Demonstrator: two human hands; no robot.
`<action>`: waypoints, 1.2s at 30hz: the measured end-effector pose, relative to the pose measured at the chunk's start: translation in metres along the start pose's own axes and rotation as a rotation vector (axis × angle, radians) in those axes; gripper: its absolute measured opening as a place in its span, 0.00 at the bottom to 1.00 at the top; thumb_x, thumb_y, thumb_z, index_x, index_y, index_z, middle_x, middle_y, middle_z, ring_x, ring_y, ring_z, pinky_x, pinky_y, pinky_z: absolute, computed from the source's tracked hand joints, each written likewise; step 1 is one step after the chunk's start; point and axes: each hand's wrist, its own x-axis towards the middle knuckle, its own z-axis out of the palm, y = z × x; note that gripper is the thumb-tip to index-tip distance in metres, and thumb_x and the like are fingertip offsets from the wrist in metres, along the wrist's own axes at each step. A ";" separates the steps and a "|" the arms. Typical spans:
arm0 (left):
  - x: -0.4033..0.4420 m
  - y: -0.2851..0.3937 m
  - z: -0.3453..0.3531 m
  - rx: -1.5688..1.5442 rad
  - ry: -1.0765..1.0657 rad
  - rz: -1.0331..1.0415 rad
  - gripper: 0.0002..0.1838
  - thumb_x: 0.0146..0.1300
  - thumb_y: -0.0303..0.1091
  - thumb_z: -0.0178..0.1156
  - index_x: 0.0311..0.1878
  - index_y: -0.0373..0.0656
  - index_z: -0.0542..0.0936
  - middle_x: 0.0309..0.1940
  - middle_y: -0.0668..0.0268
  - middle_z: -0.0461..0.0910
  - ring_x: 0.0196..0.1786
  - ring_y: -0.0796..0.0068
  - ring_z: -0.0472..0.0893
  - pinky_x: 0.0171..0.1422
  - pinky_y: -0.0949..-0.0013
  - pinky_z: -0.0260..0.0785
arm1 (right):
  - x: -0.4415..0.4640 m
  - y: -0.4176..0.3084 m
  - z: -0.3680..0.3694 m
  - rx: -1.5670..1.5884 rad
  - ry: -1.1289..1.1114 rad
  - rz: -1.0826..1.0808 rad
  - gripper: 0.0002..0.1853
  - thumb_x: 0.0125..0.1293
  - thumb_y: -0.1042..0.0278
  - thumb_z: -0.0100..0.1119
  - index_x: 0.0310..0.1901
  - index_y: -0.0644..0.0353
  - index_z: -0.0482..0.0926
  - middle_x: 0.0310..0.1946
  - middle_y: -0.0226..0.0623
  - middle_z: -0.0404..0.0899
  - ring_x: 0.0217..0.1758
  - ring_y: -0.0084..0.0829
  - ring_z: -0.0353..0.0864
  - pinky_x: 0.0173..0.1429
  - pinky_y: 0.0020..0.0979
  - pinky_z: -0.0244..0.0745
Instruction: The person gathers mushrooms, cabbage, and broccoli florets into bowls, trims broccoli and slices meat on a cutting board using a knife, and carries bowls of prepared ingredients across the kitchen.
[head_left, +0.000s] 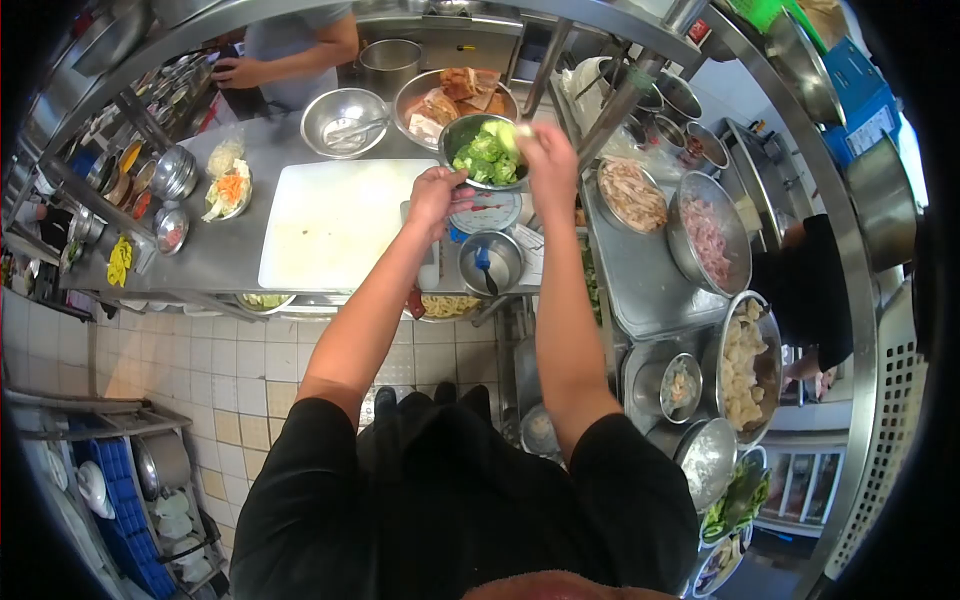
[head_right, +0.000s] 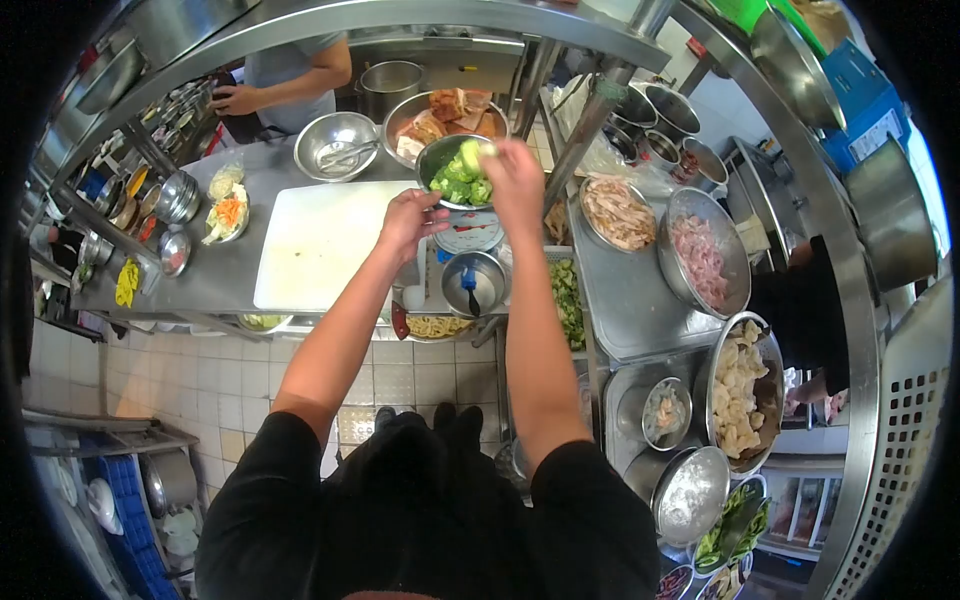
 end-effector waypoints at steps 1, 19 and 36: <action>-0.001 0.000 -0.001 0.001 0.000 0.000 0.08 0.67 0.34 0.60 0.38 0.41 0.72 0.36 0.64 0.76 0.36 0.72 0.80 0.40 0.67 0.80 | -0.030 0.006 -0.015 0.145 -0.009 0.093 0.11 0.60 0.76 0.54 0.45 0.66 0.76 0.39 0.37 0.81 0.40 0.27 0.80 0.42 0.29 0.77; 0.018 0.029 -0.008 0.193 0.098 0.024 0.30 0.63 0.51 0.62 0.54 0.34 0.67 0.50 0.58 0.68 0.39 0.68 0.78 0.37 0.63 0.79 | -0.315 0.178 -0.155 0.410 0.571 0.955 0.18 0.68 0.59 0.59 0.54 0.58 0.74 0.42 0.36 0.78 0.41 0.32 0.81 0.44 0.32 0.76; 0.014 0.068 -0.091 0.164 0.002 0.085 0.05 0.59 0.24 0.57 0.29 0.42 0.71 0.29 0.62 0.77 0.27 0.73 0.79 0.33 0.65 0.81 | -0.229 0.129 0.117 -0.631 -0.099 0.330 0.17 0.56 0.67 0.67 0.47 0.62 0.79 0.44 0.46 0.76 0.48 0.45 0.78 0.52 0.40 0.74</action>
